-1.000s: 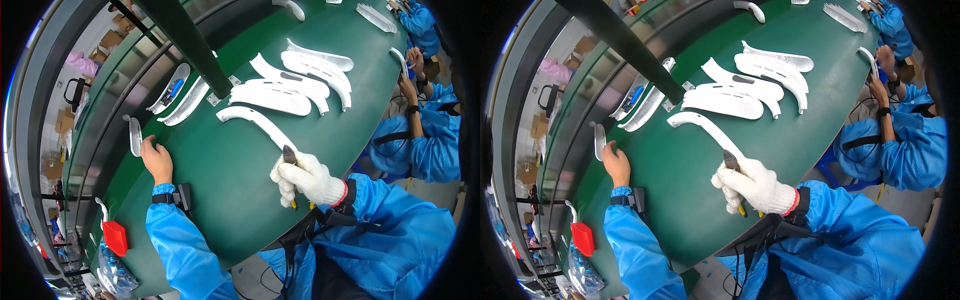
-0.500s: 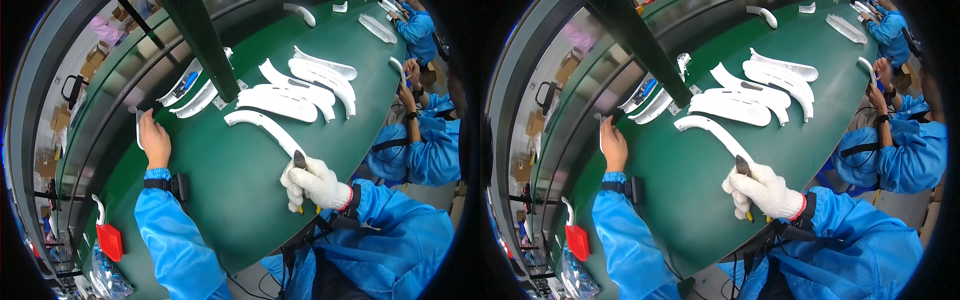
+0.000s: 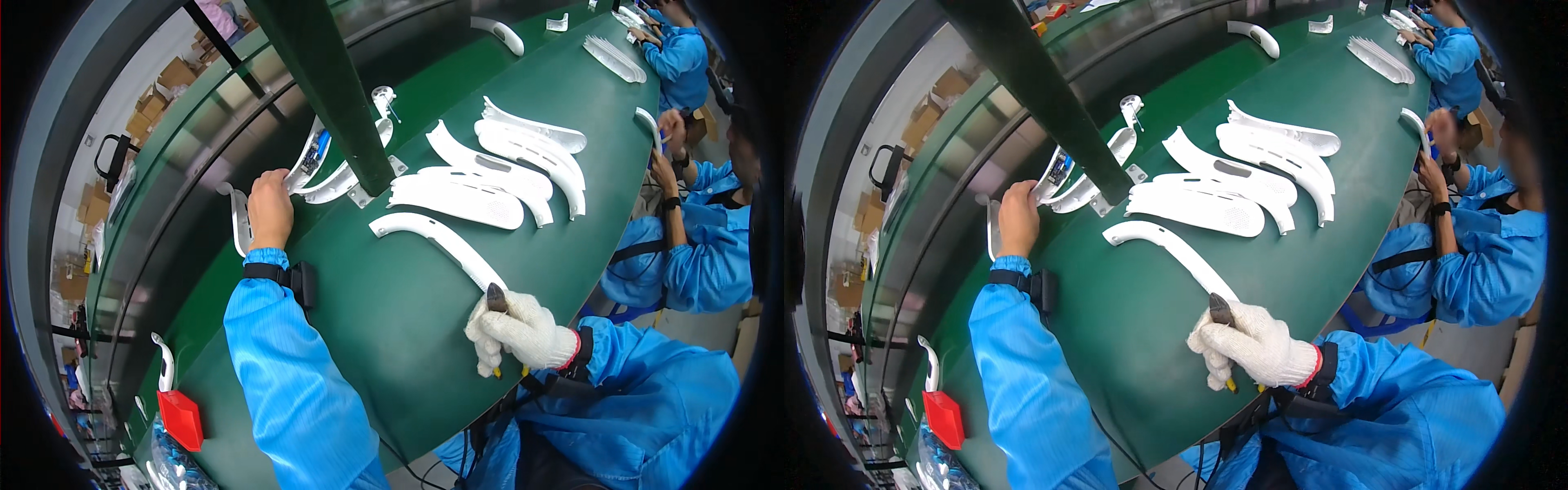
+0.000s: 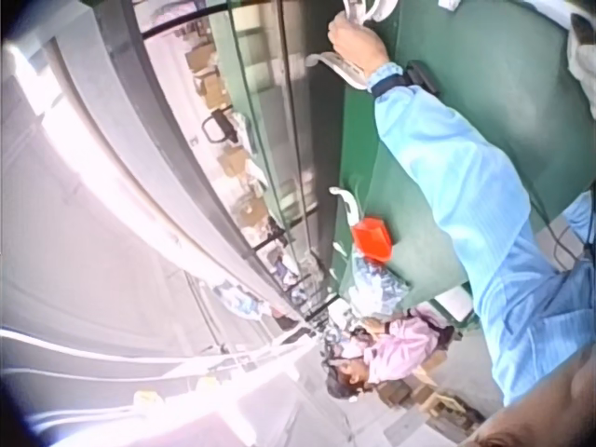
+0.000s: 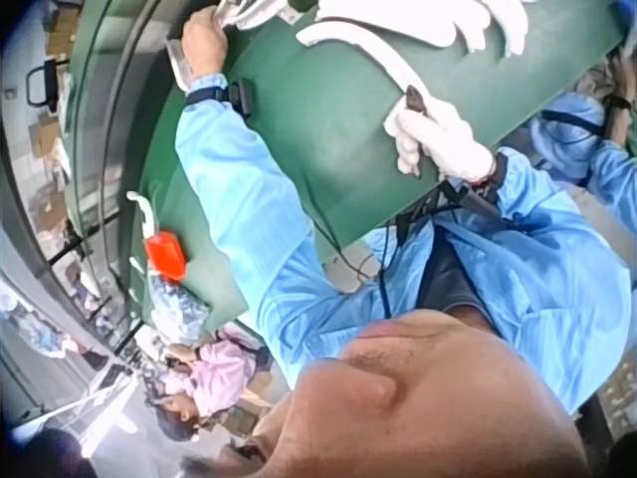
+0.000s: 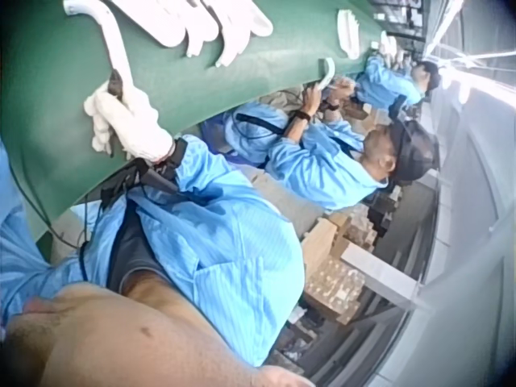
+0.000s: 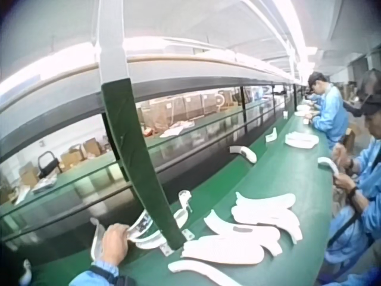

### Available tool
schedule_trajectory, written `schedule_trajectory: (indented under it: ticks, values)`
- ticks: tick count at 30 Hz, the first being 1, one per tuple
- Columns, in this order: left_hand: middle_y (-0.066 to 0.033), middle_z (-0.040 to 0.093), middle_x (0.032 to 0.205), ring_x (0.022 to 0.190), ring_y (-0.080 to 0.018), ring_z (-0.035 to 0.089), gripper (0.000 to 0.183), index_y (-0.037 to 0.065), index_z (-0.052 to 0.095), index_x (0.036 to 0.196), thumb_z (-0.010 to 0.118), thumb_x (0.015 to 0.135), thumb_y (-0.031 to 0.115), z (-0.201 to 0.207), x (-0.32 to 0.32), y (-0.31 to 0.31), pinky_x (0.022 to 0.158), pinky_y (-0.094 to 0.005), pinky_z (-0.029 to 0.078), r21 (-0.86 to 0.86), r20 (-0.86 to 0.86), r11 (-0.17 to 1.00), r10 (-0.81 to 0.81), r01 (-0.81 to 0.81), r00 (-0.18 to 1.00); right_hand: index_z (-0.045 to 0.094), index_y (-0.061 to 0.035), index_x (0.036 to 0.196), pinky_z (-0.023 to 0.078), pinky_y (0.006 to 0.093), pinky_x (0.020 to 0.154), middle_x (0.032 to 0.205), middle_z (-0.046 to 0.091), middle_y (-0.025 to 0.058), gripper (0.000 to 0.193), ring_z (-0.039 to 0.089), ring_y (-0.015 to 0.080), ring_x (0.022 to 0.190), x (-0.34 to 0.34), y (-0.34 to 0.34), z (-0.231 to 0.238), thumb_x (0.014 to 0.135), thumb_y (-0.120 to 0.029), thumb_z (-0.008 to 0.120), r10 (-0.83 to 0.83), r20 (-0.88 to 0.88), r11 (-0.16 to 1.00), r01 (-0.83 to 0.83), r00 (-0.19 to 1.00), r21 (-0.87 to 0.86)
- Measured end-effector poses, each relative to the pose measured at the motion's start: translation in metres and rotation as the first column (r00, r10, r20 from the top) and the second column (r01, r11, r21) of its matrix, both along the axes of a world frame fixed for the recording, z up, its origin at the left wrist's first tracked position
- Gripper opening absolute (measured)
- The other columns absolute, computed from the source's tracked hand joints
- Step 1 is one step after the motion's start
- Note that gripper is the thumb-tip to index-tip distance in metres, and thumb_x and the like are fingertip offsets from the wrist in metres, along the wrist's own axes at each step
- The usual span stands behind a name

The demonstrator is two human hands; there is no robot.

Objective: Trim and assemble white curved plastic components at a factory workstation.

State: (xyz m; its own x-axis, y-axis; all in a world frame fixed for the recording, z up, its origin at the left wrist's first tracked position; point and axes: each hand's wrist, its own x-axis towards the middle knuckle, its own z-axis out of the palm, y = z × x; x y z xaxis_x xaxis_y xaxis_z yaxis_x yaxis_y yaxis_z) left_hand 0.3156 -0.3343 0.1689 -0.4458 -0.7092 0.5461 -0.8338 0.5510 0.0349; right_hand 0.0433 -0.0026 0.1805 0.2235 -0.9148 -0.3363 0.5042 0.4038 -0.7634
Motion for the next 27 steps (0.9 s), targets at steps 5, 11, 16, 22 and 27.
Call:
schedule_trajectory:
  ticks: [5, 11, 16, 22, 27]
  values:
    - [-0.0133, 0.065, 0.097, 0.095, -0.0337, 0.059, 0.018, 0.003, 0.066, 0.099, 0.056, 0.085, 0.000, -0.005, -0.007, 0.002, 0.082, -0.0442, 0.048, 0.001, -0.066, 1.000, -0.011, 0.011, 0.998, 0.056, 0.0060, 0.095, 0.053, 0.0328, 0.056, 0.066, 0.054, 0.0063, 0.022, 0.055, 0.0138, 0.057, -0.001, 0.000, 0.000, 0.099, -0.014, 0.050, 0.003, 0.026, 1.000, -0.003, 1.000, 0.004]
    - [-0.0148, 0.067, 0.092, 0.081, -0.0305, 0.064, 0.016, -0.001, 0.064, 0.098, 0.056, 0.085, 0.004, 0.005, -0.012, 0.011, 0.076, -0.0404, 0.051, 0.181, -0.279, 0.983, 0.088, -0.037, 0.956, 0.056, 0.0053, 0.096, 0.054, 0.0332, 0.057, 0.068, 0.054, 0.0061, 0.023, 0.055, 0.0134, 0.058, -0.004, 0.000, -0.002, 0.100, -0.016, 0.049, 0.023, 0.007, 1.000, -0.023, 1.000, 0.000]
    - [-0.0154, 0.066, 0.086, 0.072, -0.0230, 0.064, 0.016, -0.001, 0.063, 0.099, 0.059, 0.087, 0.007, 0.027, -0.015, 0.018, 0.071, -0.0346, 0.051, 0.614, -0.592, 0.779, 0.351, 0.125, 0.725, 0.056, 0.0048, 0.096, 0.054, 0.0331, 0.057, 0.067, 0.054, 0.0061, 0.023, 0.056, 0.0134, 0.058, -0.004, -0.002, 0.003, 0.100, -0.017, 0.049, 0.041, -0.035, 0.999, -0.042, 0.999, -0.019]
    - [-0.0115, 0.061, 0.090, 0.078, -0.0304, 0.061, 0.014, 0.002, 0.062, 0.097, 0.064, 0.083, 0.004, 0.031, -0.044, 0.079, 0.068, -0.0403, 0.050, -0.032, -0.224, 0.995, -0.096, 0.091, 0.970, 0.056, 0.0043, 0.096, 0.054, 0.0322, 0.057, 0.066, 0.055, 0.0057, 0.023, 0.057, 0.0136, 0.057, -0.005, -0.001, -0.003, 0.100, -0.018, 0.050, 0.026, -0.023, 0.998, -0.027, 0.999, -0.065]
    - [-0.0085, 0.060, 0.093, 0.085, -0.0273, 0.058, 0.019, 0.003, 0.062, 0.093, 0.063, 0.075, -0.001, 0.032, -0.036, 0.090, 0.072, -0.0377, 0.048, -0.315, 0.081, 0.928, -0.186, 0.202, 0.979, 0.056, 0.0045, 0.096, 0.054, 0.0323, 0.057, 0.064, 0.055, 0.0059, 0.023, 0.057, 0.0142, 0.056, -0.004, 0.000, -0.002, 0.099, -0.017, 0.049, 0.023, -0.018, 0.998, -0.024, 1.000, -0.051]
